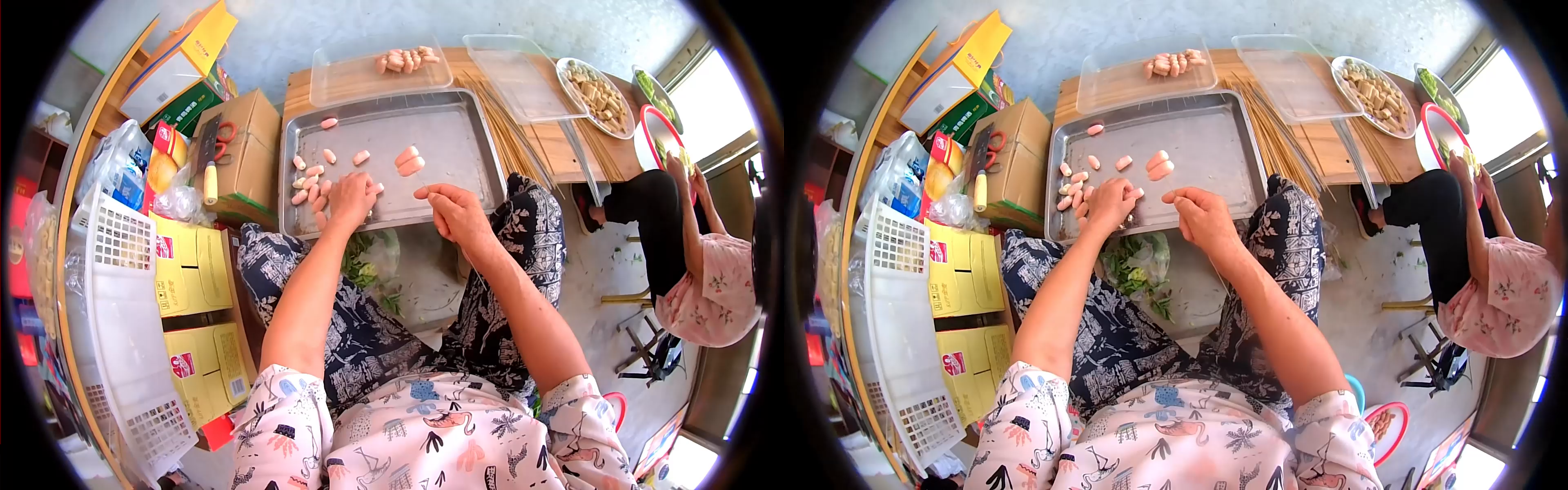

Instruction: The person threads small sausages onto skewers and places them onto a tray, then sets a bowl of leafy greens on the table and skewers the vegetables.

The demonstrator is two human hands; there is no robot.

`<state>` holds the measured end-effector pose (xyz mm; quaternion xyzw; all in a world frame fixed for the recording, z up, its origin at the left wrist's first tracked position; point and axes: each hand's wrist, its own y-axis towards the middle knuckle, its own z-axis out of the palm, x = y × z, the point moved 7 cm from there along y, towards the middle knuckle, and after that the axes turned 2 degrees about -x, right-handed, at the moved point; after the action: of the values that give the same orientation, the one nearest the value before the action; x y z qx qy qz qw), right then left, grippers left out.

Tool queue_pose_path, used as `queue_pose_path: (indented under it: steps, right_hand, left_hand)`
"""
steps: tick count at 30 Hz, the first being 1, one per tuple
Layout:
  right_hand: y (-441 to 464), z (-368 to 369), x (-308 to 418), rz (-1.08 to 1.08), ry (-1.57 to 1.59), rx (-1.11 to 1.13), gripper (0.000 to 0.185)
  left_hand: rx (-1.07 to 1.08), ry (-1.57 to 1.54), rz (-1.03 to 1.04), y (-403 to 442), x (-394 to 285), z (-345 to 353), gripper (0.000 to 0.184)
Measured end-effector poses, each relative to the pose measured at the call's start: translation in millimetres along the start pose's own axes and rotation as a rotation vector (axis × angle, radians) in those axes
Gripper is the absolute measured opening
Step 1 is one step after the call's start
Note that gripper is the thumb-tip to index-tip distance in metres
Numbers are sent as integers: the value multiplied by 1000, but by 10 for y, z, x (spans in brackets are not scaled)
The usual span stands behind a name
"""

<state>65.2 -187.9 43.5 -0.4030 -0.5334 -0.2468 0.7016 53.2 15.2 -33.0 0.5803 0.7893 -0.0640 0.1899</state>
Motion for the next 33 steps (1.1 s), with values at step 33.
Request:
queue_pose_path:
  steps: [33]
  right_hand:
    - [1, 249, -82, 46, -194, 141, 23]
  left_hand:
    - [254, -1662, -439, 24, 157, -126, 27]
